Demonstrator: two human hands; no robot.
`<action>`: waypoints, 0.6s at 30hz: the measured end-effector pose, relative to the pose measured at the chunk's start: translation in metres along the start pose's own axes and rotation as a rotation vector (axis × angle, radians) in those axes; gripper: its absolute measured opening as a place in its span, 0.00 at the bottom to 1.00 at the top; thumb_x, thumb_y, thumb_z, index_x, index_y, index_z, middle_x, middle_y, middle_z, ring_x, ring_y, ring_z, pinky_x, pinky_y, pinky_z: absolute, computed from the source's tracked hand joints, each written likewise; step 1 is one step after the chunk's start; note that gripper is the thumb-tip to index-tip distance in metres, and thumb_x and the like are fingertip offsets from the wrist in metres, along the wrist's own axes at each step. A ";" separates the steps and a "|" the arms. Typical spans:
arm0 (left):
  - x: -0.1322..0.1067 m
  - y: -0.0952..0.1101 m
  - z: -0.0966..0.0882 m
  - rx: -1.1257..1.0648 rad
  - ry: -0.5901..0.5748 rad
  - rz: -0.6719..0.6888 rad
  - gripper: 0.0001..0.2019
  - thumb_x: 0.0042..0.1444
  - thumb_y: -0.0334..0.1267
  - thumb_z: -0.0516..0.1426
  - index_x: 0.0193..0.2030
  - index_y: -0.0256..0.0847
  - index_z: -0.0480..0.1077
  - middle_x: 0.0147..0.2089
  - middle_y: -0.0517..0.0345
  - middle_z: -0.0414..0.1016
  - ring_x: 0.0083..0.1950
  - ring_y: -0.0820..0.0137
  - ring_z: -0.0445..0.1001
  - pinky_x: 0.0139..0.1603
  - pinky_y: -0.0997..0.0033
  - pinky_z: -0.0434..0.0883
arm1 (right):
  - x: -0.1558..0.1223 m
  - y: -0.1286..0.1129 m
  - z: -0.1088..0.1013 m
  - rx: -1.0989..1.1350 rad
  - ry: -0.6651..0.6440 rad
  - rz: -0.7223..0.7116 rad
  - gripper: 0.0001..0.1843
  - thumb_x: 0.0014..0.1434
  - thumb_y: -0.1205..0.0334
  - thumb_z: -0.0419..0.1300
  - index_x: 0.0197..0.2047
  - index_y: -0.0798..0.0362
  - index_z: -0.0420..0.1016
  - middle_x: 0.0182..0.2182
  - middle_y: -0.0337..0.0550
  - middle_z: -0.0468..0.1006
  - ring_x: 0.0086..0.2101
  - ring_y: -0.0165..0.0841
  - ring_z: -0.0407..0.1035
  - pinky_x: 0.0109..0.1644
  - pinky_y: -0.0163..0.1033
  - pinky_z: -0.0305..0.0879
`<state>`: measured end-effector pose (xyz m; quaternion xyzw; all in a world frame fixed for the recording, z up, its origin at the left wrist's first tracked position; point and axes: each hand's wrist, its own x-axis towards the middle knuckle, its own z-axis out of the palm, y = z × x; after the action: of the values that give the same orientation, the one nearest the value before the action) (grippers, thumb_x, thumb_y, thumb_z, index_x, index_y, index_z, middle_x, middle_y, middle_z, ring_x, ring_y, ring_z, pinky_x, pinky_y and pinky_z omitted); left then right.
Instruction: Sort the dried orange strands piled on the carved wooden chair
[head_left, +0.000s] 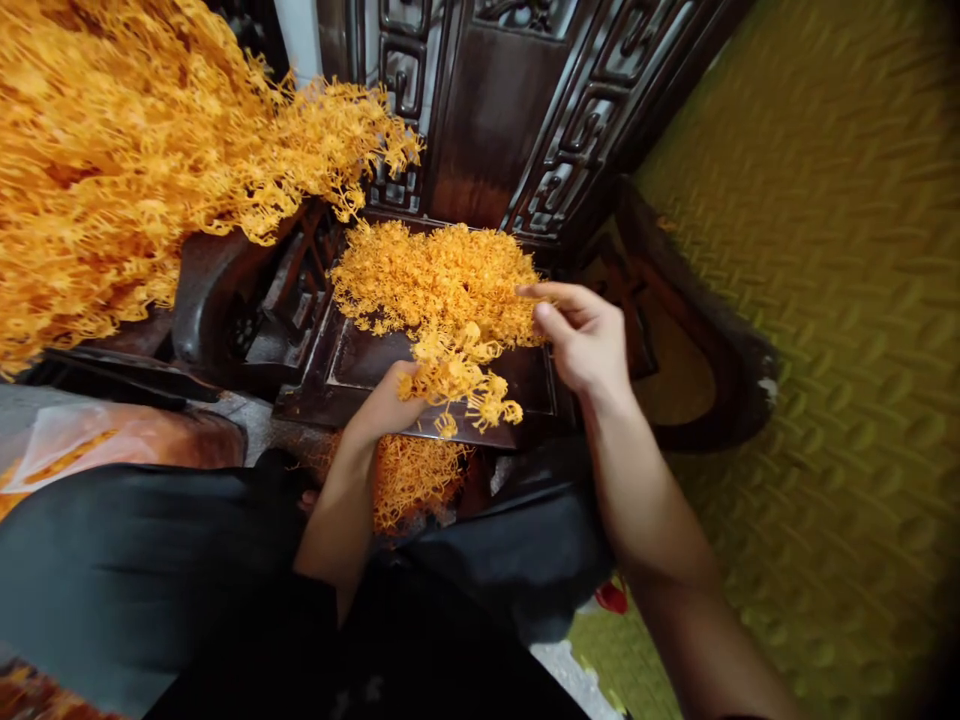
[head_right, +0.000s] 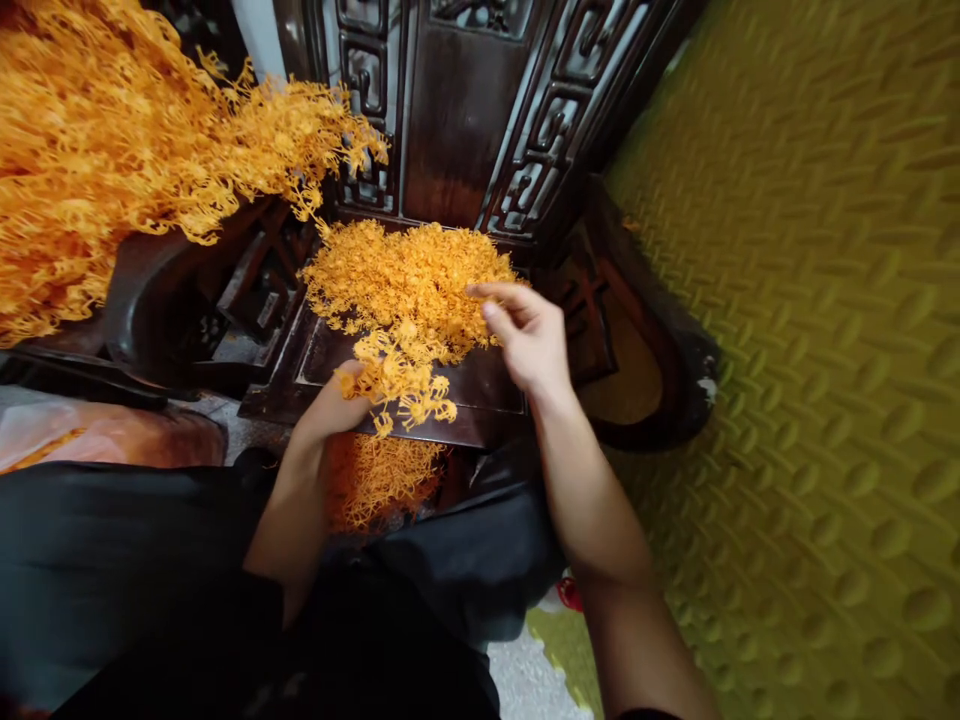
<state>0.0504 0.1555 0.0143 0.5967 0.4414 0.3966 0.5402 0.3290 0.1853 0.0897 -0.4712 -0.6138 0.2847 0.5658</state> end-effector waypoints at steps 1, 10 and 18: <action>0.000 0.004 0.003 -0.044 -0.089 -0.003 0.05 0.44 0.34 0.63 0.30 0.39 0.73 0.28 0.61 0.76 0.32 0.71 0.74 0.36 0.71 0.75 | -0.007 -0.009 0.010 -0.025 -0.100 -0.021 0.13 0.67 0.51 0.65 0.49 0.49 0.83 0.37 0.43 0.81 0.33 0.31 0.73 0.38 0.40 0.71; 0.003 0.027 0.016 -0.172 -0.313 -0.015 0.08 0.46 0.43 0.68 0.29 0.41 0.80 0.25 0.58 0.79 0.30 0.68 0.76 0.39 0.66 0.79 | -0.019 -0.042 0.021 -0.333 -0.558 -0.348 0.35 0.64 0.39 0.64 0.69 0.45 0.68 0.39 0.44 0.68 0.39 0.38 0.65 0.45 0.46 0.67; 0.005 0.024 0.026 -0.243 -0.353 -0.047 0.12 0.45 0.46 0.69 0.28 0.39 0.78 0.27 0.57 0.79 0.31 0.68 0.75 0.40 0.66 0.78 | -0.027 -0.031 0.039 -0.346 -0.361 -0.512 0.08 0.71 0.55 0.58 0.43 0.49 0.74 0.34 0.44 0.73 0.37 0.37 0.67 0.43 0.47 0.67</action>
<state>0.0791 0.1520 0.0353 0.5771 0.3027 0.3233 0.6862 0.2814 0.1557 0.0975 -0.3333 -0.8411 0.1040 0.4131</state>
